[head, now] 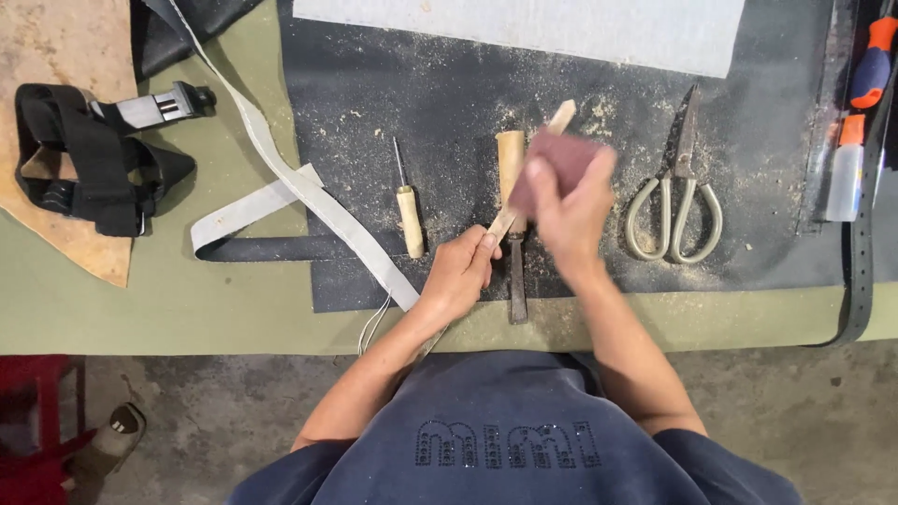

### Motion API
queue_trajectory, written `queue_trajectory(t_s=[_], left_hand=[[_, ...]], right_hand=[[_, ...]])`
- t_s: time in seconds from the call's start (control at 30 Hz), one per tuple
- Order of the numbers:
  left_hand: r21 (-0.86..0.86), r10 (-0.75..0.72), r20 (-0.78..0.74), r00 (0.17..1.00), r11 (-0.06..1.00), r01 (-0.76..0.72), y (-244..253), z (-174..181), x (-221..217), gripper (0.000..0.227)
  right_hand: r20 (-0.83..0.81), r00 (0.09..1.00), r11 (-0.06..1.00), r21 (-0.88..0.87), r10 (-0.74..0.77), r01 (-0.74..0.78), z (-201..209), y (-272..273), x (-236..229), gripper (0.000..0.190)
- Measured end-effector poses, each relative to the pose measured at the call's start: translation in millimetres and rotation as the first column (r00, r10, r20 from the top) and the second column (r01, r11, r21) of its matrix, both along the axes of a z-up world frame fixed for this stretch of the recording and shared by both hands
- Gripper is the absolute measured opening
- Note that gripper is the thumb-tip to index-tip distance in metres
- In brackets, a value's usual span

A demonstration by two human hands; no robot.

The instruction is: Sanding a long thin wooden handle with sandpaper on a workshop table to smooth the surface.

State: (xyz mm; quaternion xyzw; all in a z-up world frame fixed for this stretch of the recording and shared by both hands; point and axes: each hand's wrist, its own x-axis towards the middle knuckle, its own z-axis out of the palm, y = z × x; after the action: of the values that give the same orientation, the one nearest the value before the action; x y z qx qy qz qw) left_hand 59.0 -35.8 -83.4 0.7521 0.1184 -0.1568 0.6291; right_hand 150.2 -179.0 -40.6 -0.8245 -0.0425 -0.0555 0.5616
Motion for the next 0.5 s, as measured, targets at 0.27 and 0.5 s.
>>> queue_trajectory(t_s=[0.27, 0.5], left_hand=[[-0.018, 0.017, -0.003, 1.000, 1.000, -0.017, 1.0, 4.8, -0.3, 0.033], [-0.005, 0.007, 0.016, 1.000, 1.000, -0.007, 1.7, 4.5, -1.0, 0.033]], right_hand=[[-0.189, 0.982, 0.997, -0.078, -0.014, 0.000, -0.4, 1.5, -13.6, 0.038], [-0.143, 0.989, 0.998, -0.056, -0.039, 0.031, 14.7, 8.1, -23.5, 0.037]])
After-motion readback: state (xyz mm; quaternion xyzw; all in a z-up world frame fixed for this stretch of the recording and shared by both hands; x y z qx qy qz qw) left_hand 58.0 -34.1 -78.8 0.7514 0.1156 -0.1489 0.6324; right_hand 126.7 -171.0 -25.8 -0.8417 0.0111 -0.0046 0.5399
